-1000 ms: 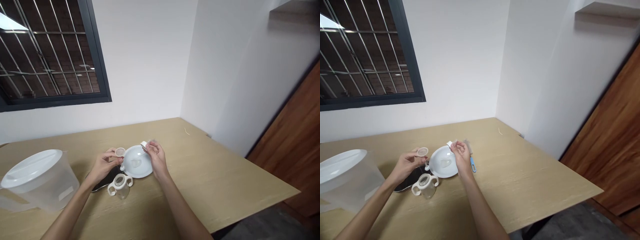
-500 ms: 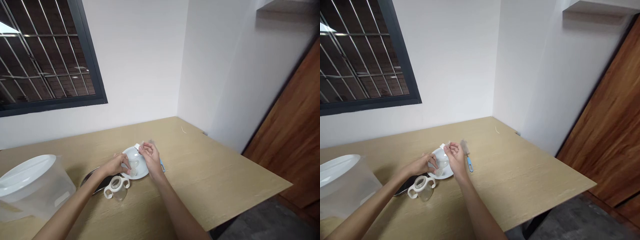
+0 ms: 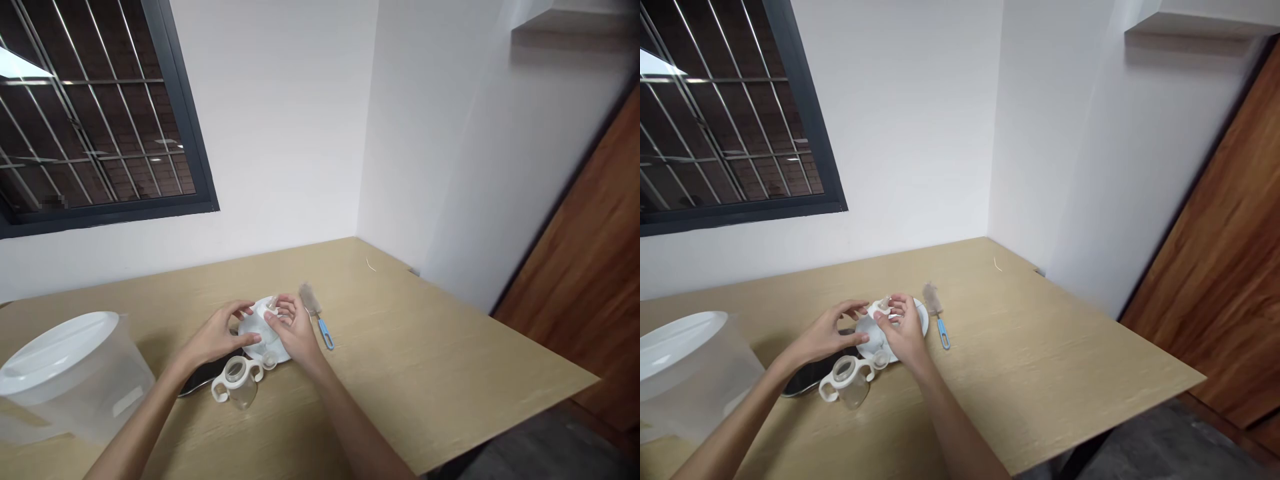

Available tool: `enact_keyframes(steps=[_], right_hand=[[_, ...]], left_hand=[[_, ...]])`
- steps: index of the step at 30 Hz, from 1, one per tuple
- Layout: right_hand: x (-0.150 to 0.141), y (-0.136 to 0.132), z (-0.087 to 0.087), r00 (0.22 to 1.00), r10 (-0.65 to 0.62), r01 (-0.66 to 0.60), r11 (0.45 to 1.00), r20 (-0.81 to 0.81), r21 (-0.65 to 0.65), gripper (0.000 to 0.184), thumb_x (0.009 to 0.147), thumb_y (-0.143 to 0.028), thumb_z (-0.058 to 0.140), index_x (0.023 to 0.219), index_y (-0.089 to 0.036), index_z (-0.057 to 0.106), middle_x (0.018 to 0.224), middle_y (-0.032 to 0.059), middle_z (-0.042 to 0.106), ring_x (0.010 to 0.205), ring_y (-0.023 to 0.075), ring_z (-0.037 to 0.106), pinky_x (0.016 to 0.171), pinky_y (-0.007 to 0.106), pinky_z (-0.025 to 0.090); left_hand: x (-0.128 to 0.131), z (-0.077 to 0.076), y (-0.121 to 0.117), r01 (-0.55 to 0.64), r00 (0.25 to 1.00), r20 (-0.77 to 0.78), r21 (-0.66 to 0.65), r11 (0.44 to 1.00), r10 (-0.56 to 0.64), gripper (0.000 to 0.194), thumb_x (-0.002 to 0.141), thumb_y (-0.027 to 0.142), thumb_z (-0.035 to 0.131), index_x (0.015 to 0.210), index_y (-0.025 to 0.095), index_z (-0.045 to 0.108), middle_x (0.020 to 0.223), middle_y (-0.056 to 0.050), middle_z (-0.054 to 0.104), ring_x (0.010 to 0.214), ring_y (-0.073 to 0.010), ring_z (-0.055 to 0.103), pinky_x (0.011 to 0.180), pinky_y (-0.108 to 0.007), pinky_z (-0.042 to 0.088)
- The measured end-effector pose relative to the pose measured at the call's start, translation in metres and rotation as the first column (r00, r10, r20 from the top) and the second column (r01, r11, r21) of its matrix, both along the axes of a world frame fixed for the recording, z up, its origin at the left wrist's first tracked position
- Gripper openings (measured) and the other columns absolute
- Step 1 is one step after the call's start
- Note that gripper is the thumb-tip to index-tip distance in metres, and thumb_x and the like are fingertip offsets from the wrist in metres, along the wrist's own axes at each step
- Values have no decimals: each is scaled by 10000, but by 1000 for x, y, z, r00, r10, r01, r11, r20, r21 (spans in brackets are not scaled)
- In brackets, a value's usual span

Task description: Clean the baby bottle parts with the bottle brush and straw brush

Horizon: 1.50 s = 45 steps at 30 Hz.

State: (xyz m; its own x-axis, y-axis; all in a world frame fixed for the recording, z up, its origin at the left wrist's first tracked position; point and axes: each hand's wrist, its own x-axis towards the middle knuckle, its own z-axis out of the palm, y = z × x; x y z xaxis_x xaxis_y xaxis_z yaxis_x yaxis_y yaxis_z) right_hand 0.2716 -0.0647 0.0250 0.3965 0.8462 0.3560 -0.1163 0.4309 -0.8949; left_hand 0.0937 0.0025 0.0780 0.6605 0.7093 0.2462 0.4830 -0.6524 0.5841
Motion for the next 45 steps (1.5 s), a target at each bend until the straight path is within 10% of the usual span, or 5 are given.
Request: enact_keyframes(steps=[14, 20, 27, 45], right_hand=[[-3, -15, 8, 954, 124, -134, 991, 272, 17, 520, 772, -322, 730, 1213, -229, 469, 1186, 93, 592, 1027, 197, 609, 868, 355, 508], [4, -23, 2, 687, 62, 57, 989, 724, -139, 355, 788, -349, 692, 1085, -220, 549, 1069, 60, 587, 1009, 228, 558, 856, 358, 443], [-2, -29, -2, 503, 148, 106, 967, 852, -231, 213, 843, -290, 599, 1036, -205, 569, 1031, 59, 617, 875, 201, 585, 745, 302, 388], [19, 6, -28, 561, -157, 367, 927, 813, -73, 109, 796, -184, 577, 903, -176, 594, 835, 48, 599, 726, 185, 569, 694, 314, 441]], left_hand=[[6, 7, -28, -84, 993, 97, 113, 990, 73, 377, 775, 402, 644, 1103, 217, 655, 1070, -59, 699, 1003, -249, 632, 921, -390, 483], [-25, -8, -16, -316, 930, 198, -4, 949, 310, 477, 748, 515, 673, 1122, 218, 662, 1088, -63, 711, 982, -263, 635, 895, -397, 493], [-52, -31, -5, -409, 836, 362, -87, 908, 412, 537, 726, 543, 696, 1122, 183, 661, 1055, -88, 721, 933, -254, 631, 866, -388, 507], [-52, -41, -22, -320, 885, 329, -87, 943, 330, 499, 762, 528, 672, 1142, 204, 659, 1107, -80, 724, 979, -260, 657, 903, -408, 507]])
